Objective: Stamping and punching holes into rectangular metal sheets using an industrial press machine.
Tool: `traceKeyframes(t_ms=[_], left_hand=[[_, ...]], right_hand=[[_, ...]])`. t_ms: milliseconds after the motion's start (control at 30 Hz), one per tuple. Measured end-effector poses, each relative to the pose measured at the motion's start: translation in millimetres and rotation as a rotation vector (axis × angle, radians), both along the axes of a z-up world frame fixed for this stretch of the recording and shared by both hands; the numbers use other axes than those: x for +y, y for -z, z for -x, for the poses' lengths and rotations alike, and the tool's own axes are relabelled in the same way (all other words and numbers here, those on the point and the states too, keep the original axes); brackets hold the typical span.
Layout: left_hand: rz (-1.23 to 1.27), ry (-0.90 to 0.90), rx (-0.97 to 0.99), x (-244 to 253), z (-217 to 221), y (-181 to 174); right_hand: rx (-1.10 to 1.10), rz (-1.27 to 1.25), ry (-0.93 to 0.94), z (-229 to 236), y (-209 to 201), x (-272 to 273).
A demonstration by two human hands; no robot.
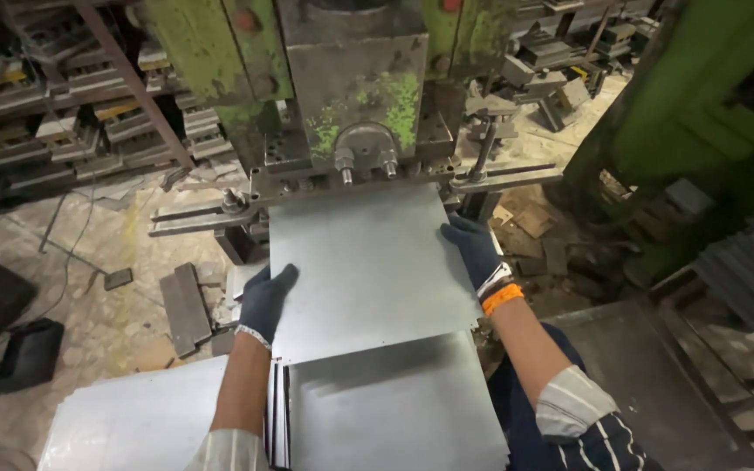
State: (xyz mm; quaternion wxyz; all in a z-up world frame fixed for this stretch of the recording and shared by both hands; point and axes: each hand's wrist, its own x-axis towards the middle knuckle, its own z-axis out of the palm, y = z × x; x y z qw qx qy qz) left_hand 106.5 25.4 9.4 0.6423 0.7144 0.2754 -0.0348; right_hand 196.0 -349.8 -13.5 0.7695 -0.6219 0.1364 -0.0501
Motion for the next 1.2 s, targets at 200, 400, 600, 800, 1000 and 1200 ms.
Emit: traceKeyframes(t_ms=[200, 400, 600, 800, 1000, 1200], left_hand=[[0.074, -0.049, -0.032, -12, 5, -21], [0.141, -0.104, -0.075, -22, 11, -29], [0.180, -0.157, -0.086, -20, 5, -23], [0.091, -0.108, -0.039, -23, 12, -33], [-0.017, -0.098, -0.050, -18, 16, -26], [-0.115, -0.027, -0.069, -25, 23, -50]], right_hand=[[0.005, -0.106, 0.001, -4, 4, -4], [0.021, 0.022, -0.025, -2, -7, -3], [0.053, 0.018, -0.008, -4, -7, -9], [0.042, -0.022, -0.021, -5, -6, -12], [0.064, -0.018, -0.064, -6, 0, -15], [0.076, -0.044, -0.061, -13, 6, -15]])
